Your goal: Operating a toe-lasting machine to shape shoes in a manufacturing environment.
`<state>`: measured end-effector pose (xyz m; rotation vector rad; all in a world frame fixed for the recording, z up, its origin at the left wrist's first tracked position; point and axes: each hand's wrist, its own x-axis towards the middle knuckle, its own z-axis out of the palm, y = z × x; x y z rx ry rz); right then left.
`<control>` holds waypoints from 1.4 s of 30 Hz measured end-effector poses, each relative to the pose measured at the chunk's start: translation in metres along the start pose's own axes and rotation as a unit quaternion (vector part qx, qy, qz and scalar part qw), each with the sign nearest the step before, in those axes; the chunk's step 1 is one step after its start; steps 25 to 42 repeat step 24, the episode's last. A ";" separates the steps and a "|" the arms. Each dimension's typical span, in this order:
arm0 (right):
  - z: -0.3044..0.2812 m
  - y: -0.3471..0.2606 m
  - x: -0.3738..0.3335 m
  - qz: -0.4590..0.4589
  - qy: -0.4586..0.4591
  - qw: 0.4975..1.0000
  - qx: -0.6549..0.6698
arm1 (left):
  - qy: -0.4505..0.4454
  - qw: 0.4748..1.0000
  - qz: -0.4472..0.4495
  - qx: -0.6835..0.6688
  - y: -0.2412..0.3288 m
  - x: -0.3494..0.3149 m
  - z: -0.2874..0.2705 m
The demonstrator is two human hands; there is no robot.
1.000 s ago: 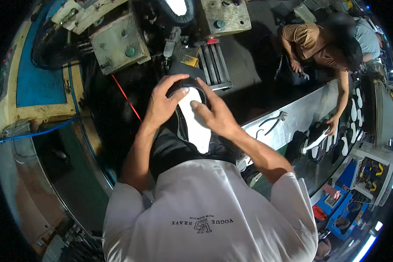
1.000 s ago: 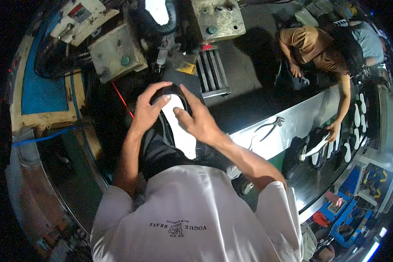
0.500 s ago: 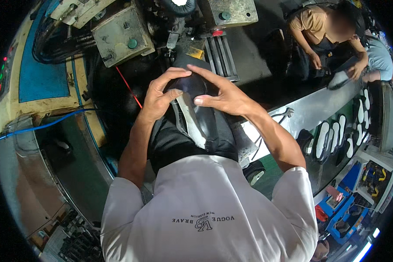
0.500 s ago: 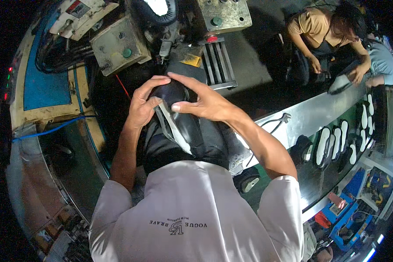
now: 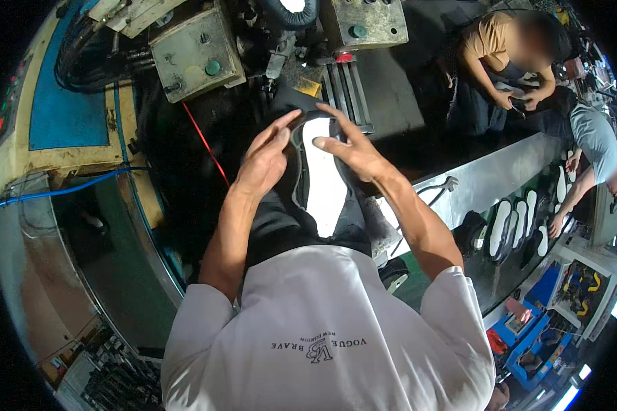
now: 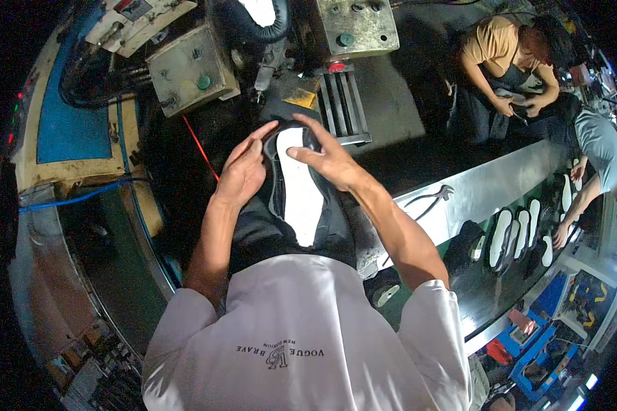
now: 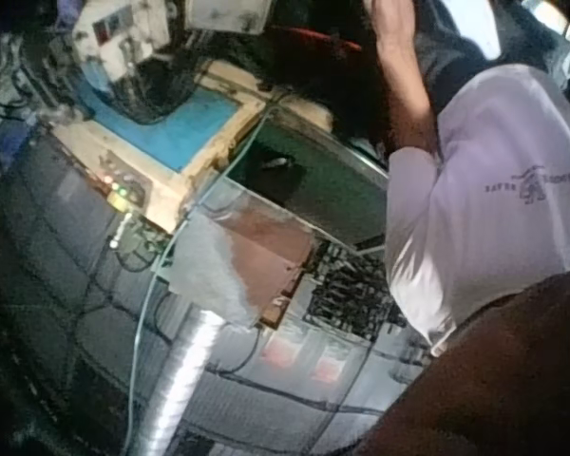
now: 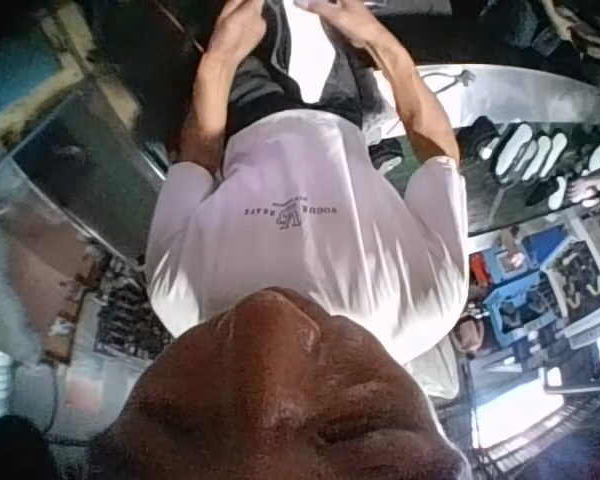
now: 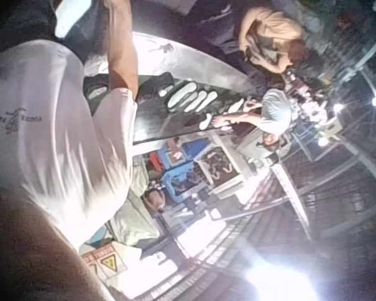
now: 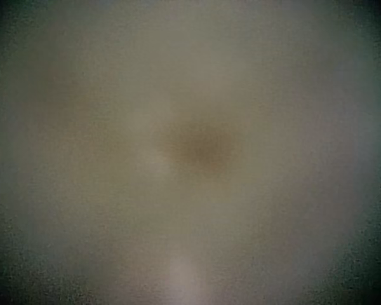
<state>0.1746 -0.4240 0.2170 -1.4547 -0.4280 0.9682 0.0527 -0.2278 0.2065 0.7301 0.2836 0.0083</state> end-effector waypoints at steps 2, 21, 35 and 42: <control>-0.001 0.004 -0.003 0.015 -0.020 0.992 0.121 | -0.020 0.998 -0.008 -0.051 -0.016 -0.003 -0.006; 0.009 0.009 -0.009 0.073 -0.003 0.976 0.206 | 0.030 0.990 0.046 0.126 -0.041 0.004 -0.002; 0.013 0.005 -0.002 0.103 0.020 0.985 0.133 | 0.075 0.981 0.026 0.175 -0.044 0.017 -0.004; 0.013 0.005 -0.002 0.103 0.020 0.985 0.133 | 0.075 0.981 0.026 0.175 -0.044 0.017 -0.004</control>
